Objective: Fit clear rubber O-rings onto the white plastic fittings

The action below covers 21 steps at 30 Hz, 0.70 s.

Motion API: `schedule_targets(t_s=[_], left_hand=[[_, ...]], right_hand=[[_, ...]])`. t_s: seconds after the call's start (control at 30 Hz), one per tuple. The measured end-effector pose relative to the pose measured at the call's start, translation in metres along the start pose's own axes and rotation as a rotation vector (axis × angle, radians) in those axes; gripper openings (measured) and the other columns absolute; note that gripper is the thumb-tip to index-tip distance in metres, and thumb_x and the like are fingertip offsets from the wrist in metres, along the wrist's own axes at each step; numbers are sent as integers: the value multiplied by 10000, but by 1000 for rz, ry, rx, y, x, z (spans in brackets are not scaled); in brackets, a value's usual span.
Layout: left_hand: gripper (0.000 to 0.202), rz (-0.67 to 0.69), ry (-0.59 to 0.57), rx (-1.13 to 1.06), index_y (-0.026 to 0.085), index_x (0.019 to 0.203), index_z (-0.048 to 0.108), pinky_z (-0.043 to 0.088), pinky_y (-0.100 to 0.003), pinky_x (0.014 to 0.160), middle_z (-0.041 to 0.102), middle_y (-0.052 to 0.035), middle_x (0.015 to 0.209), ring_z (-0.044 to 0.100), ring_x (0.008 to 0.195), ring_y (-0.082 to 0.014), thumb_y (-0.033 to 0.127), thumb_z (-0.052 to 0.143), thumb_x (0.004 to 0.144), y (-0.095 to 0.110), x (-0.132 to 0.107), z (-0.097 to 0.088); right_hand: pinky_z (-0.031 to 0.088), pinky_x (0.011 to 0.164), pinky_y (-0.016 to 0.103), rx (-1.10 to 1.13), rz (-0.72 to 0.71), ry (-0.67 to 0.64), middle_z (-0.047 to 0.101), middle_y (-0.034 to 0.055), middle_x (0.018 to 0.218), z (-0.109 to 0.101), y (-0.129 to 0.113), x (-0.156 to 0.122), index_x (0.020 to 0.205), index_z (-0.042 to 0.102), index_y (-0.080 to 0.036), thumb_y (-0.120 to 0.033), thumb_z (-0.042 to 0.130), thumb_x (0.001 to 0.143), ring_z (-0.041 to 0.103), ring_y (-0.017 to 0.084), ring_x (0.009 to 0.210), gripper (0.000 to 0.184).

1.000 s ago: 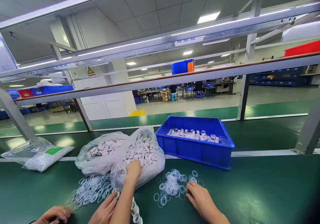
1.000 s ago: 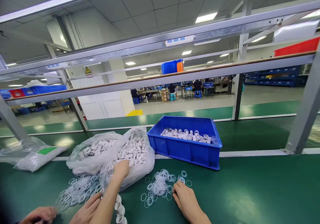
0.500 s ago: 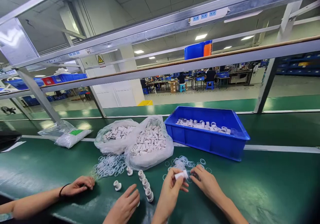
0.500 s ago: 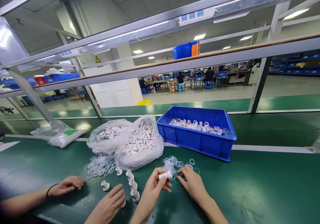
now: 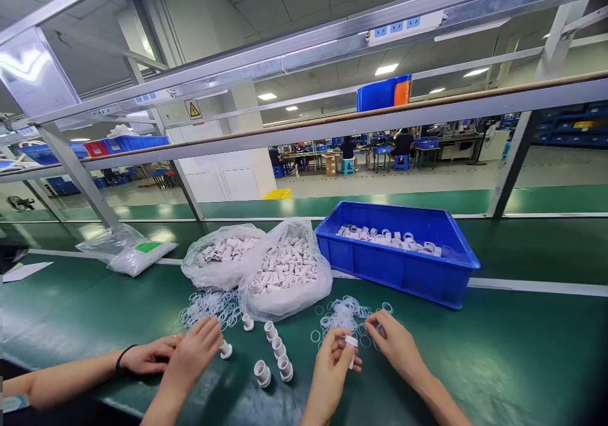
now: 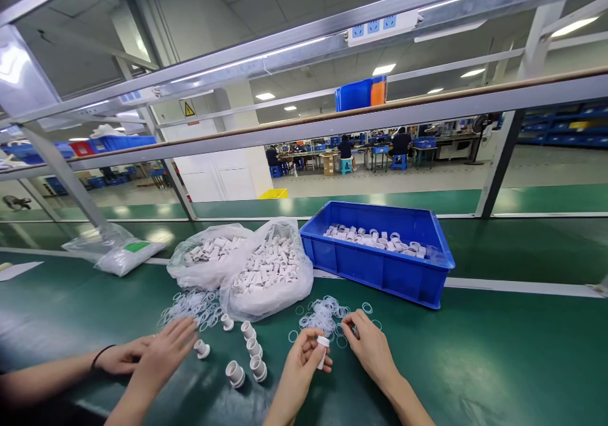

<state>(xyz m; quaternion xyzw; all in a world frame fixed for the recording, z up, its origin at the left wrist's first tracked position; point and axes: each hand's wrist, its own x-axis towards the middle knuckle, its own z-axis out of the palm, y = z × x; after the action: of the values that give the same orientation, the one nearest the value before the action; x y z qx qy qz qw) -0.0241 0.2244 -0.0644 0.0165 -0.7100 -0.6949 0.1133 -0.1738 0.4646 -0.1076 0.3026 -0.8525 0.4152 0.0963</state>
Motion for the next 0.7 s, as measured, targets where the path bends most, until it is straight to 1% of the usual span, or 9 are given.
schedule_targets(t_s=[0.07,0.1,0.17,0.23,0.3,0.4,0.53,0.63,0.7], left_hand=[[497,-15,-39,-56,205,1157,622,592,-382,780,653,-82,923,691,852,-234,535,705,795,-16,16,57],[564,-20,-61,-88,201,1234,576,589,-365,752,627,-63,905,690,813,-224,524,713,792,-24,22,76],[589,-28,-89,-121,185,1267,544,578,-334,726,585,-33,872,683,777,-206,482,727,791,-34,28,94],[487,-18,-96,-93,161,1178,598,568,-306,718,570,-21,841,665,762,-185,426,737,794,-35,27,92],[374,4,-87,-38,144,1068,648,563,-286,690,573,-25,828,629,737,-160,408,720,813,-29,24,84],[362,18,-58,-47,143,1049,660,570,-284,658,600,-38,842,607,748,-161,423,713,825,-22,21,76],[460,-43,-15,-221,109,1077,610,579,-306,665,664,-74,863,656,744,-186,445,752,796,-23,22,79],[461,-63,-35,-291,89,1037,592,579,-305,687,689,-101,883,669,749,-185,453,752,804,-24,22,82],[445,-57,-63,-313,89,1017,579,582,-304,699,699,-110,893,674,756,-182,454,741,820,-22,20,84]], right_hand=[[389,650,287,91,-7,-37,583,-5,851,-6,-7,1,919,614,-249,-467,456,1020,511,169,692,287],[394,650,280,135,-17,-64,582,-8,833,-8,-11,1,915,624,-250,-484,467,1020,512,169,702,301],[399,649,269,210,-36,-119,578,-10,820,-13,-21,0,904,632,-248,-513,470,1023,515,170,726,332],[404,657,263,268,-54,-167,570,-11,827,-18,-30,-3,877,619,-240,-529,456,1029,517,168,748,365],[401,679,261,325,-84,-234,568,-11,840,-25,-39,-7,841,601,-229,-527,462,1032,518,166,774,380],[378,700,269,370,-122,-325,571,-10,849,-33,-47,-11,823,609,-220,-508,495,1028,514,165,793,371],[342,654,274,321,-108,-308,559,-11,818,-32,-42,-10,839,628,-216,-502,502,1025,474,156,729,364],[321,618,272,328,-76,-289,542,-16,782,-27,-36,-8,817,603,-205,-518,539,1003,440,148,684,369],[328,618,269,385,-41,-290,549,-19,789,-25,-36,-8,869,606,-208,-527,591,974,446,149,690,335]])
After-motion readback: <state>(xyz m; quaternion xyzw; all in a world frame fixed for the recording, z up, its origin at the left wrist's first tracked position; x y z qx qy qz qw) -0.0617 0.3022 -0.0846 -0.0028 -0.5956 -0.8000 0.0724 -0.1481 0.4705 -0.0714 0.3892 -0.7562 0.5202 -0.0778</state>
